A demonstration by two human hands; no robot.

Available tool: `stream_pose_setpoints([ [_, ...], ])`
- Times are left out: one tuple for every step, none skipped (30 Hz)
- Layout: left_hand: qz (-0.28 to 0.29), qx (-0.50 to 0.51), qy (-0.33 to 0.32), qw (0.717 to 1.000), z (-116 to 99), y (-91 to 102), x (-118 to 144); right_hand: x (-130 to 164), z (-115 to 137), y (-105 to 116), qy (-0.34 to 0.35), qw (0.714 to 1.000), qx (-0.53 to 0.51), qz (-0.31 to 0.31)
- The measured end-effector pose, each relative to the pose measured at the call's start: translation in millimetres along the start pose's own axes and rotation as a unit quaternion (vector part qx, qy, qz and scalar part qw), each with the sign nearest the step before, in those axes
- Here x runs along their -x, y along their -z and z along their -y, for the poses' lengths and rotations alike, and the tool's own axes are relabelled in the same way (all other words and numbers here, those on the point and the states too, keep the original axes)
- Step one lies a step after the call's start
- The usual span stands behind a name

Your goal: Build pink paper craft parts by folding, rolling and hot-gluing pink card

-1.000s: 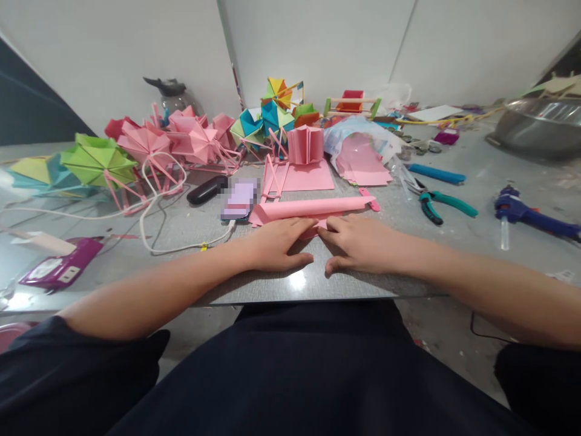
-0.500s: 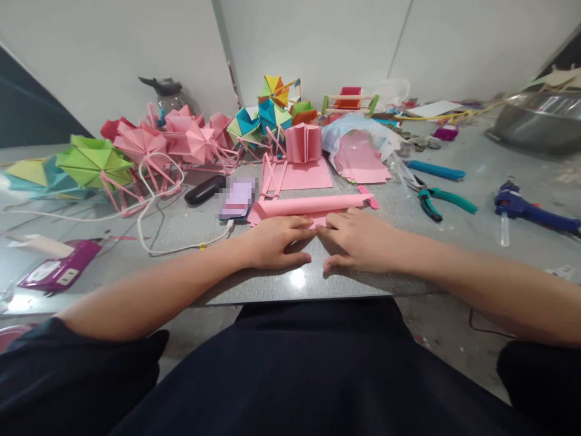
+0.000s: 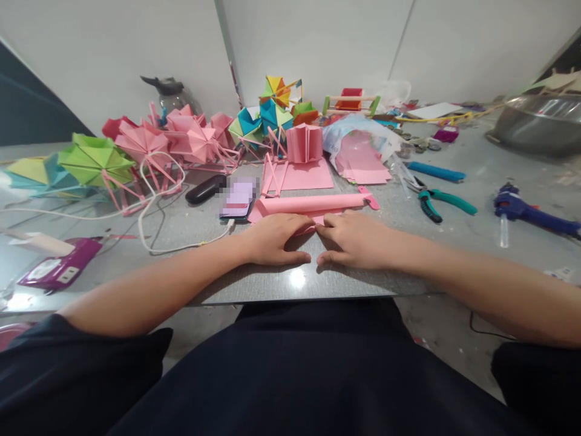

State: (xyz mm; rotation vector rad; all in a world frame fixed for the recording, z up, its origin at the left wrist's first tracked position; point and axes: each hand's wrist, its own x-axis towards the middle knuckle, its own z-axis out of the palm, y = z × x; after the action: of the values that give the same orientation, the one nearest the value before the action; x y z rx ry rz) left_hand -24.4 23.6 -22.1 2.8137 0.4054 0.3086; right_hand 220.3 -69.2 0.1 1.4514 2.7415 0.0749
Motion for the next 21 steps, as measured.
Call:
stream_pose_setpoints([
  [0.000,0.002,-0.005,1.000,0,0.4,0,-2,0,0,-0.007,1.000,-0.001,0.004],
  [-0.001,0.003,-0.011,1.000,1,0.6,0,-3,0,0,-0.015,1.000,-0.001,0.009],
  [-0.002,0.003,-0.018,1.000,1,0.8,-1,-5,0,0,-0.022,1.000,0.000,0.012],
  [-0.002,0.001,-0.025,1.000,2,0.7,-1,-6,0,1,-0.028,0.999,0.001,0.015],
  [-0.002,-0.003,-0.030,1.000,2,0.4,-1,-7,0,1,-0.031,0.999,0.001,0.017],
  [-0.004,-0.008,-0.034,0.999,3,0.0,-2,-8,-1,2,-0.032,0.999,0.001,0.018],
  [-0.006,-0.014,-0.036,0.999,3,-0.6,-2,-9,-1,2,-0.030,0.999,0.001,0.017],
  [-0.009,-0.018,-0.037,0.999,4,-1.2,-2,-9,-3,1,-0.026,1.000,0.001,0.014],
  [-0.013,-0.021,-0.037,0.999,5,-1.8,-2,-9,-5,1,-0.023,1.000,-0.001,0.007],
  [-0.016,-0.022,-0.036,0.999,5,-2.3,-2,-9,-8,-1,-0.022,1.000,-0.003,-0.005],
  [-0.018,-0.022,-0.035,0.999,5,-2.7,-2,-9,-12,-3,-0.026,0.999,-0.006,-0.022],
  [-0.019,-0.023,-0.034,0.999,6,-3.0,-2,-10,-16,-5,-0.033,0.999,-0.012,-0.041],
  [-0.019,-0.025,-0.033,0.999,6,-3.2,-2,-11,-20,-8,-0.040,0.997,-0.021,-0.059],
  [-0.019,-0.027,-0.031,0.999,7,-3.4,-2,-13,-24,-11,-0.047,0.996,-0.032,-0.076],
  [-0.019,-0.031,-0.030,0.999,7,-3.7,-2,-15,-27,-15,-0.050,0.994,-0.045,-0.089],
  [-0.020,-0.033,-0.031,0.999,7,-3.9,-2,-17,-29,-18,-0.049,0.992,-0.060,-0.098],
  [-0.021,-0.035,-0.032,0.999,8,-4.3,-2,-20,-31,-21,-0.049,0.991,-0.075,-0.104],
  [-0.024,-0.034,-0.035,0.999,8,-4.6,-2,-23,-32,-24,-0.050,0.989,-0.089,-0.109],
  [-0.027,-0.033,-0.037,0.998,8,-5.0,-3,-25,-32,-26,-0.052,0.987,-0.100,-0.112],
  [-0.030,-0.030,-0.040,0.998,8,-5.4,-3,-28,-32,-27,-0.055,0.986,-0.107,-0.113],
  [-0.033,-0.029,-0.043,0.998,7,-5.6,-4,-31,-32,-28,-0.056,0.987,-0.107,-0.110],
])
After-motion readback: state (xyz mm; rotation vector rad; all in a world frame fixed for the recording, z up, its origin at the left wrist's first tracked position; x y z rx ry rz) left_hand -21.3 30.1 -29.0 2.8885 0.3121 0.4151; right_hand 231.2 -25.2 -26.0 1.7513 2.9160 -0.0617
